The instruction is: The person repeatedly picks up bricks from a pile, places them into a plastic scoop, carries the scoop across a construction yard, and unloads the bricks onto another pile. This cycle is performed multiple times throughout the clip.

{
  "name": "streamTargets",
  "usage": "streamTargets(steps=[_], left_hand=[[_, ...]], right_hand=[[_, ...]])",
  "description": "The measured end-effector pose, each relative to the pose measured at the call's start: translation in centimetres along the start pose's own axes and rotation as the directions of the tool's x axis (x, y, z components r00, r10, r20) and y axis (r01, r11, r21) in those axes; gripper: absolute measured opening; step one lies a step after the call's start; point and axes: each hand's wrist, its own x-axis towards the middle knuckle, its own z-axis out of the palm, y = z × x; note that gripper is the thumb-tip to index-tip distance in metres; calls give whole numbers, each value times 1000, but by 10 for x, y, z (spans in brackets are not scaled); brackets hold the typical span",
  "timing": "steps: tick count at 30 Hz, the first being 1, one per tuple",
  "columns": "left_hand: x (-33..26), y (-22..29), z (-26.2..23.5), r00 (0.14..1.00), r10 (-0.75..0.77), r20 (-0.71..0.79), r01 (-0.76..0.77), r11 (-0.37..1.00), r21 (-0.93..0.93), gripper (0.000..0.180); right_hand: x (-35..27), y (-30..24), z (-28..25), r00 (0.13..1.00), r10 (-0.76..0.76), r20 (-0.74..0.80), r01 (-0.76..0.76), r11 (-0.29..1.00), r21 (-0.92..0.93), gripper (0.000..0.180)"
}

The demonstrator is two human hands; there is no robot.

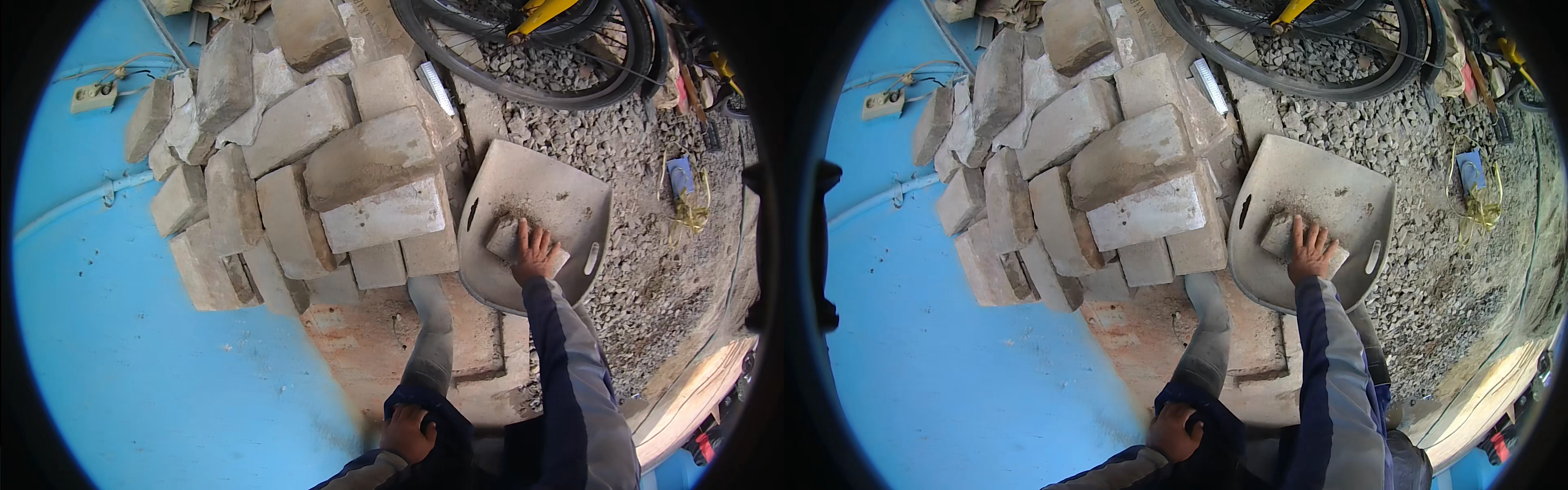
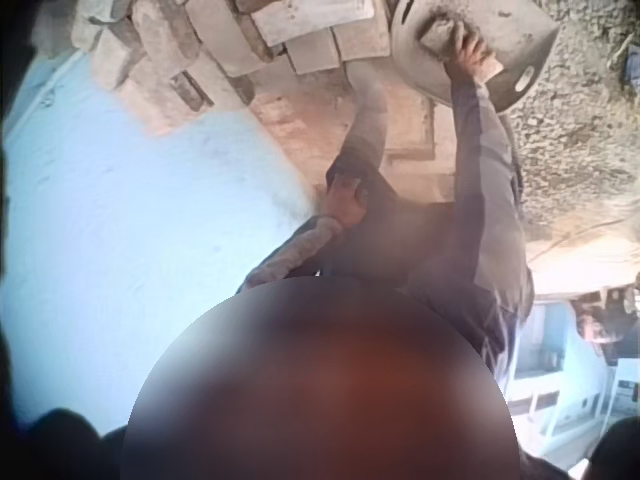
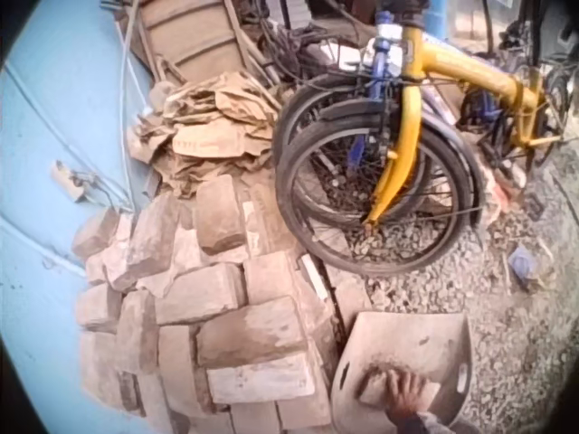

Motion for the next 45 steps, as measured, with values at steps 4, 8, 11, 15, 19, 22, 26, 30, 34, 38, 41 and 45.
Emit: streamTargets(steps=[4, 8, 11, 15, 19, 22, 26, 30, 34, 38, 41, 45], left_hand=[[-3, -1, 3, 994, 56, -90, -58, 998, -21, 36], [-3, 2, 1, 991, 76, -106, -80, 996, -26, 35], [-4, 4, 1, 997, 27, -79, -26, 1000, 9, 36], [-4, 2, 1, 998, -46, 38, 45, 999, 16, 43], [-3, 1, 3, 997, -38, 61, 35, 999, 39, 44], [-1, 1, 4, 995, -66, 71, 61, 995, 77, 44], [3, 2, 2, 988, -131, 85, 138, 987, -81, 44], [3, 3, 1, 994, -64, 90, 57, 995, 81, 44], [-2, 6, 5, 999, -51, -8, 51, 996, 69, 39], [-2, 4, 7, 993, -87, 78, 82, 995, 61, 44], [0, 2, 4, 995, -75, 66, 73, 997, 27, 43], [0, 0, -2, 994, -74, 78, 74, 997, 4, 43]], right_hand=[[16, 10, -3, 996, -49, 79, 48, 999, 14, 131], [9, 22, -17, 996, -41, 73, 13, 939, 344, 136], [-19, 24, -24, 999, 31, -39, 0, 771, 637, 124], [-84, 6, -47, 996, 26, -83, 80, 99, 992, 103], [-156, -58, -79, 992, 78, 97, -57, -412, 910, 87], [-186, -139, -85, 979, 158, 127, -14, -573, 819, 68], [-186, -211, -68, 975, 110, 194, -100, -562, 821, 73], [-178, -177, -52, 986, -50, 158, -166, -317, 934, 60], [-147, -103, -73, 994, 109, 0, 7, -67, 998, 39], [-70, -91, -133, 940, 68, -334, 329, 73, 941, 54], [-10, -121, -179, 852, -80, -518, 524, 160, 837, 83], [36, -146, -228, 922, -215, -323, 351, 106, 930, 106]])
